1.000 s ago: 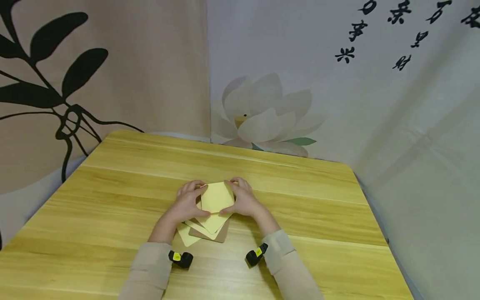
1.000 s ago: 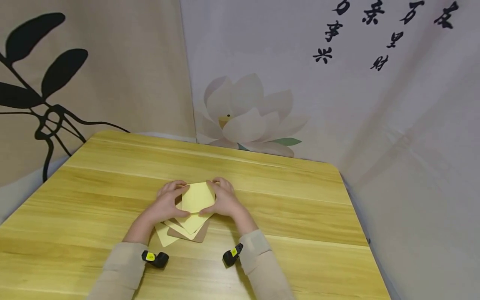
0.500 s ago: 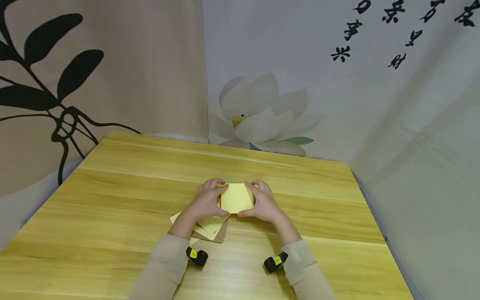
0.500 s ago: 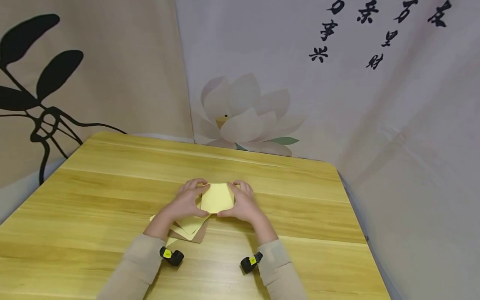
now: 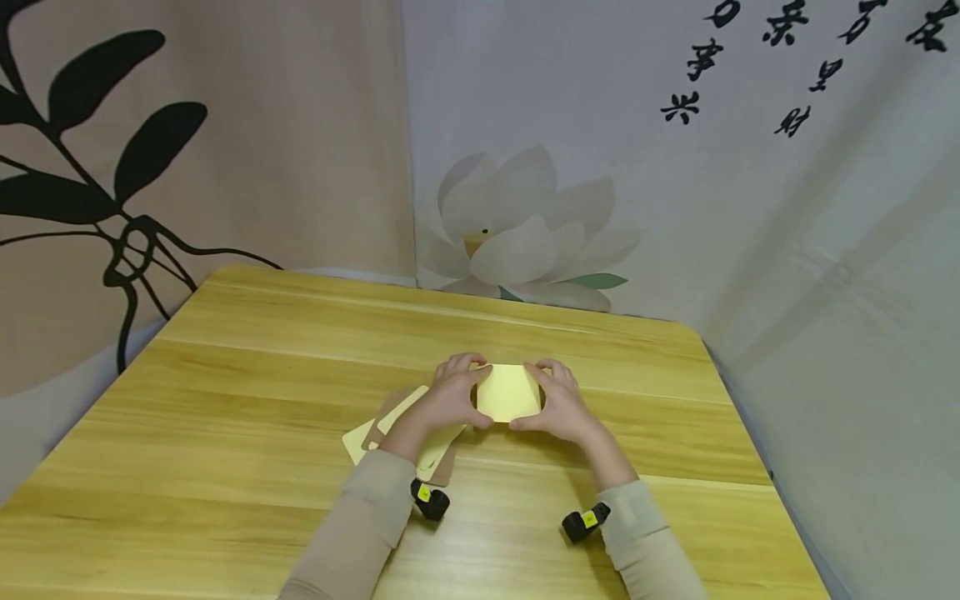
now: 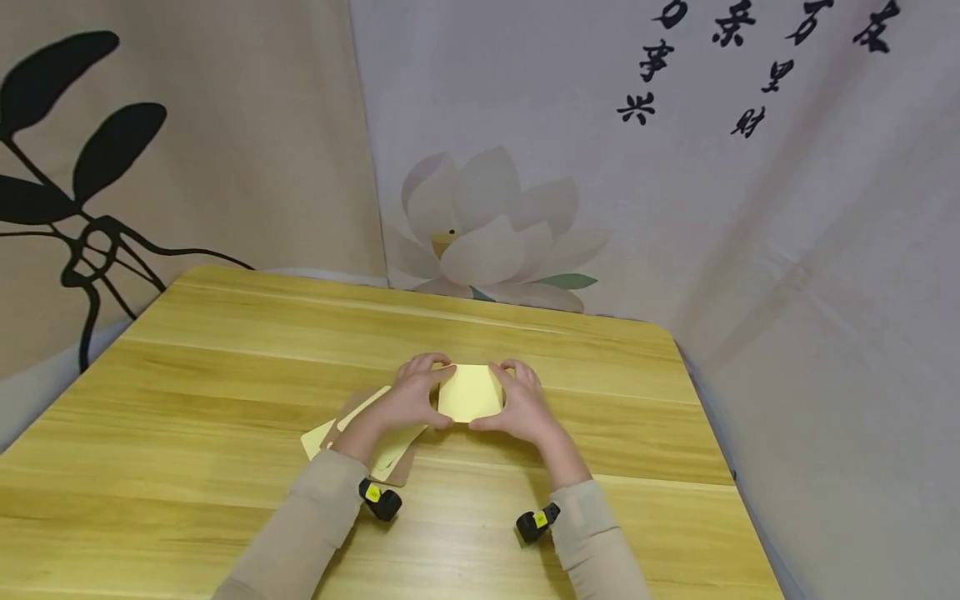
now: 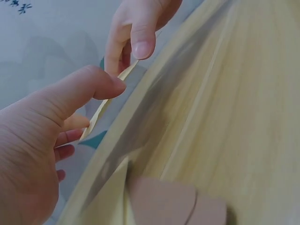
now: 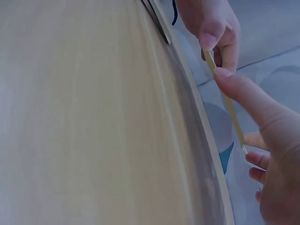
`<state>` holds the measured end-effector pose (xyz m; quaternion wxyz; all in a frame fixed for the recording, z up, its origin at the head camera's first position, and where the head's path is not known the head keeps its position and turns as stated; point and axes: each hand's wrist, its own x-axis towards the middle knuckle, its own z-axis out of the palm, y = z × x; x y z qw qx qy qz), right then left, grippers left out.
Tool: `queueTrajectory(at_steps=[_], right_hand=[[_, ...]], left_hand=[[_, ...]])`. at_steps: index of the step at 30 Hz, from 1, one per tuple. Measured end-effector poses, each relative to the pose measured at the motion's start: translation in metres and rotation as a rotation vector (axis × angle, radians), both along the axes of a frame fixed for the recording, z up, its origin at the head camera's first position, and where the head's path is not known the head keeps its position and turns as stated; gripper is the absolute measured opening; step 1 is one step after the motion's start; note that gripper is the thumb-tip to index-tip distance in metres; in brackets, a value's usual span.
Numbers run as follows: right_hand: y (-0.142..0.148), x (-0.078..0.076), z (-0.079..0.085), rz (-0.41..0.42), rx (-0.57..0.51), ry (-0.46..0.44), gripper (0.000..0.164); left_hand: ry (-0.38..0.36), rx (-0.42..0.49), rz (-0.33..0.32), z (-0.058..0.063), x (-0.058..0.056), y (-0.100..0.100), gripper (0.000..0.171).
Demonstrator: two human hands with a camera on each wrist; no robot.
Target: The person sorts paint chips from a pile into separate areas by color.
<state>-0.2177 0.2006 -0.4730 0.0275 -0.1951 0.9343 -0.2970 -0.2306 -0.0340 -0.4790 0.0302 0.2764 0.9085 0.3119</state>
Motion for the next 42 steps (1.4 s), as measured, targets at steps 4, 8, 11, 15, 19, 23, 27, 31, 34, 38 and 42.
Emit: queueTrajectory(at_steps=[4,8,11,15,19,23,27,31,34,38,42], right_hand=[[0.011,-0.002,-0.002,-0.007,0.008,-0.008,0.11],[0.021,-0.004,-0.004,-0.02,0.021,-0.016,0.11],[0.027,-0.007,-0.007,-0.026,0.034,-0.019,0.11],[0.032,-0.01,-0.012,-0.033,0.05,-0.031,0.11],[0.035,-0.013,-0.016,-0.034,0.057,-0.049,0.111],[0.037,-0.015,-0.019,-0.021,0.06,-0.065,0.111],[0.037,-0.016,-0.02,-0.01,0.057,-0.069,0.11],[0.037,-0.015,-0.021,-0.013,0.067,-0.076,0.11],[0.036,-0.015,-0.022,-0.012,0.079,-0.083,0.11],[0.036,-0.015,-0.023,-0.01,0.088,-0.088,0.11],[0.036,-0.015,-0.022,-0.003,0.084,-0.082,0.111]], left_hand=[[-0.013,-0.006,-0.016,-0.003,-0.007,0.012,0.092],[-0.02,-0.026,-0.035,-0.008,-0.013,0.023,0.091],[-0.028,-0.038,-0.044,-0.012,-0.016,0.029,0.091],[-0.036,-0.046,-0.046,-0.017,-0.02,0.035,0.09],[-0.056,-0.061,-0.046,-0.02,-0.022,0.038,0.09],[-0.069,-0.082,-0.037,-0.021,-0.022,0.039,0.089],[-0.056,-0.085,-0.033,-0.021,-0.022,0.04,0.089],[-0.051,-0.095,-0.033,-0.022,-0.023,0.04,0.089],[-0.056,-0.1,-0.031,-0.023,-0.023,0.04,0.089],[-0.063,-0.106,-0.032,-0.024,-0.022,0.04,0.089],[-0.066,-0.108,-0.036,-0.023,-0.021,0.038,0.091]])
